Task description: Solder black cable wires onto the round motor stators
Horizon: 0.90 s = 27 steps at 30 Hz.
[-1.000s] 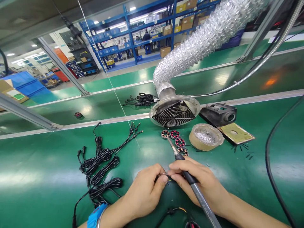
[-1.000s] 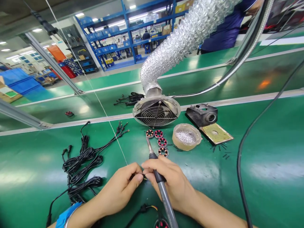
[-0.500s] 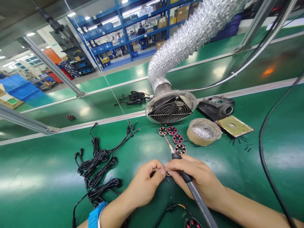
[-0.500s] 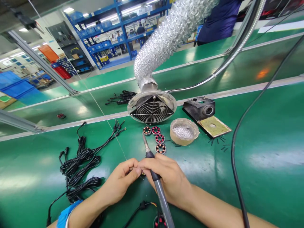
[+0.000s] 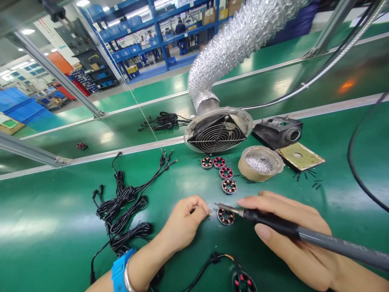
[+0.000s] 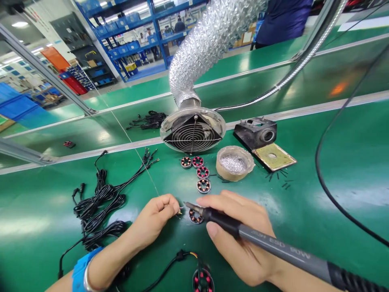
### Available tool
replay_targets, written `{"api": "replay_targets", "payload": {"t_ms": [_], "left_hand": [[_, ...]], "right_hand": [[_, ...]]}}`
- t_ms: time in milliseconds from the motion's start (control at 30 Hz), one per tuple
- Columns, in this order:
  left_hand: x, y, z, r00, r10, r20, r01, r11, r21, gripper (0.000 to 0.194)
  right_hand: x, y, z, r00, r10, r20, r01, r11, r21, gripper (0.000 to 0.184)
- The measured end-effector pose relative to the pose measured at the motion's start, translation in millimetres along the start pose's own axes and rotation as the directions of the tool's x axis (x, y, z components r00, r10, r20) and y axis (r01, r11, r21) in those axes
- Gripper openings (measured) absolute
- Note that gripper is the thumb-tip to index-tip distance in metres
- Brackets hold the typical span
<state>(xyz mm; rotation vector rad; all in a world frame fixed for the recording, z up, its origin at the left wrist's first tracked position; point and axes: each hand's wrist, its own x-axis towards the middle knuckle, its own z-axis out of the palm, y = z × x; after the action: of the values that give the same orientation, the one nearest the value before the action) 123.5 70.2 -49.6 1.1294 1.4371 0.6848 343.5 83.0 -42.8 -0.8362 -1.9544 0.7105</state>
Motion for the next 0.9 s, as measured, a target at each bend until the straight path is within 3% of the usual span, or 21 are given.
{"api": "replay_targets", "payload": {"t_ms": [167,900], "left_hand": [[-0.9,-3.5,-1.3,1.0,0.009,-0.012,-0.008,1.0,0.017,0.024],[-9.1,-6.4,-3.4,1.0,0.006,-0.001,-0.006,0.996,0.085,0.028]], "right_hand": [[3.2,-4.0,5.6,0.999,0.051,0.003,-0.051,0.998,0.049,0.011],[2.7,-4.8,10.1,0.999,0.012,0.032,-0.014,0.998,0.053,0.015]]}}
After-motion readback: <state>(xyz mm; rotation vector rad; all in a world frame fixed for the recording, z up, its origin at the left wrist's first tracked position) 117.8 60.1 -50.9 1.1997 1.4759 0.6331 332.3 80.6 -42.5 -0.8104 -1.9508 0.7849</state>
